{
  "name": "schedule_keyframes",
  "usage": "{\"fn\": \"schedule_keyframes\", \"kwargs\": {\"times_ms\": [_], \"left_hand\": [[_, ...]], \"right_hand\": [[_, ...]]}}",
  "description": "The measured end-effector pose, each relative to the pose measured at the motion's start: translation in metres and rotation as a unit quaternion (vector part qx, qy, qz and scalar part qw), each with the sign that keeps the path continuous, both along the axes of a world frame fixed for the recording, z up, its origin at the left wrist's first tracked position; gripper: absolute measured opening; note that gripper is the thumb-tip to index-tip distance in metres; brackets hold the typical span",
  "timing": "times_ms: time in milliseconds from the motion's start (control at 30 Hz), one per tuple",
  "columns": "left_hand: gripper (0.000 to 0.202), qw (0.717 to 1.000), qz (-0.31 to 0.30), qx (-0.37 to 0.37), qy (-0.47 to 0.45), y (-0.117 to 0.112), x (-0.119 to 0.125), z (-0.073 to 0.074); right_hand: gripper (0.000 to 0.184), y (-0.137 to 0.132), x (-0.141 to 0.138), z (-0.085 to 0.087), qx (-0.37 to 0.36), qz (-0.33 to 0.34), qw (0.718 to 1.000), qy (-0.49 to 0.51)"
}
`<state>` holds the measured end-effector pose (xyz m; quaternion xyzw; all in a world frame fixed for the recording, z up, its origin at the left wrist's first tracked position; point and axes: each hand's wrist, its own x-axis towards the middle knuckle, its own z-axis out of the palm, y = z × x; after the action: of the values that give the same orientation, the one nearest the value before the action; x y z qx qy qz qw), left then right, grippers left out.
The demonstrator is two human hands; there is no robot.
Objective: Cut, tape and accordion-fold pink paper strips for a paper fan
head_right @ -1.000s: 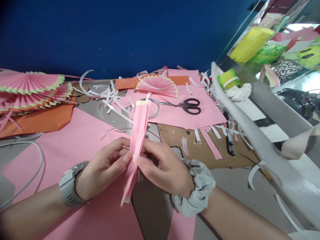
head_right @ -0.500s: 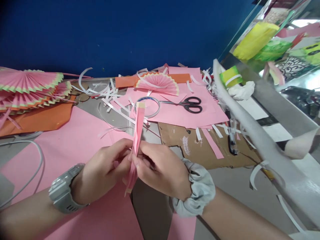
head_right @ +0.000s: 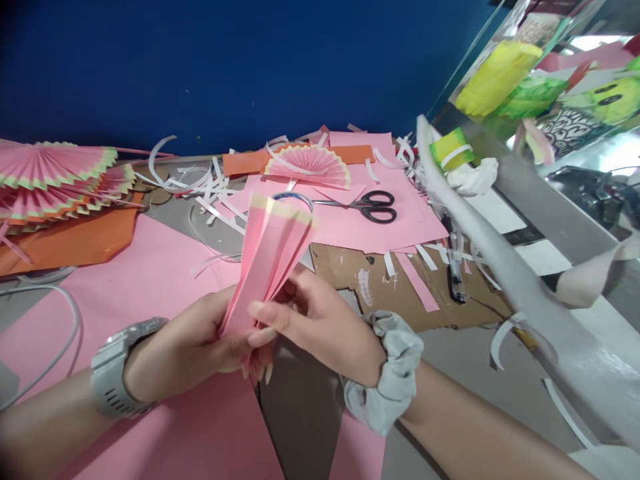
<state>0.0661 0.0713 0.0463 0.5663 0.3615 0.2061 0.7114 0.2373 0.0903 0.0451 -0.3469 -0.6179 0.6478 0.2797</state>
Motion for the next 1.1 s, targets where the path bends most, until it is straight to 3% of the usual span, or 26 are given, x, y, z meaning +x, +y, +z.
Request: {"fn": "schedule_keyframes", "kwargs": {"times_ms": [133,233,367,467,600,867,967,1100], "left_hand": [[0.022,0.998,-0.021,0.032,0.050,0.003,-0.002,-0.001],[0.023,0.991,0.002,0.079,0.106,0.001,-0.002,0.000],[0.043,0.992,0.031,0.087,0.090,-0.002,0.000,0.003],[0.049,0.991,0.065,0.093,0.077,-0.003,0.002,0.002],[0.041,0.984,0.097,0.102,0.111,-0.002,0.002,0.000],[0.039,0.974,0.071,0.131,0.173,0.000,0.001,0.002],[0.038,0.979,0.064,0.115,0.156,0.000,0.001,0.000],[0.037,0.997,0.045,0.021,0.060,0.001,0.000,-0.001]], "right_hand": [[0.028,0.001,0.003,0.000,0.001,-0.033,0.999,0.000],[0.020,0.001,0.003,-0.001,0.031,-0.083,0.996,-0.020],[0.014,0.001,0.000,-0.001,0.048,-0.110,0.992,-0.033],[0.013,0.003,-0.001,-0.002,0.032,-0.097,0.994,-0.026],[0.017,0.003,0.001,-0.004,0.019,-0.069,0.997,-0.012],[0.018,-0.001,0.005,-0.007,0.002,-0.063,0.997,-0.044],[0.012,0.001,0.004,-0.009,-0.030,-0.075,0.997,0.002],[0.015,0.004,0.003,-0.009,-0.070,-0.081,0.989,0.097]]}}
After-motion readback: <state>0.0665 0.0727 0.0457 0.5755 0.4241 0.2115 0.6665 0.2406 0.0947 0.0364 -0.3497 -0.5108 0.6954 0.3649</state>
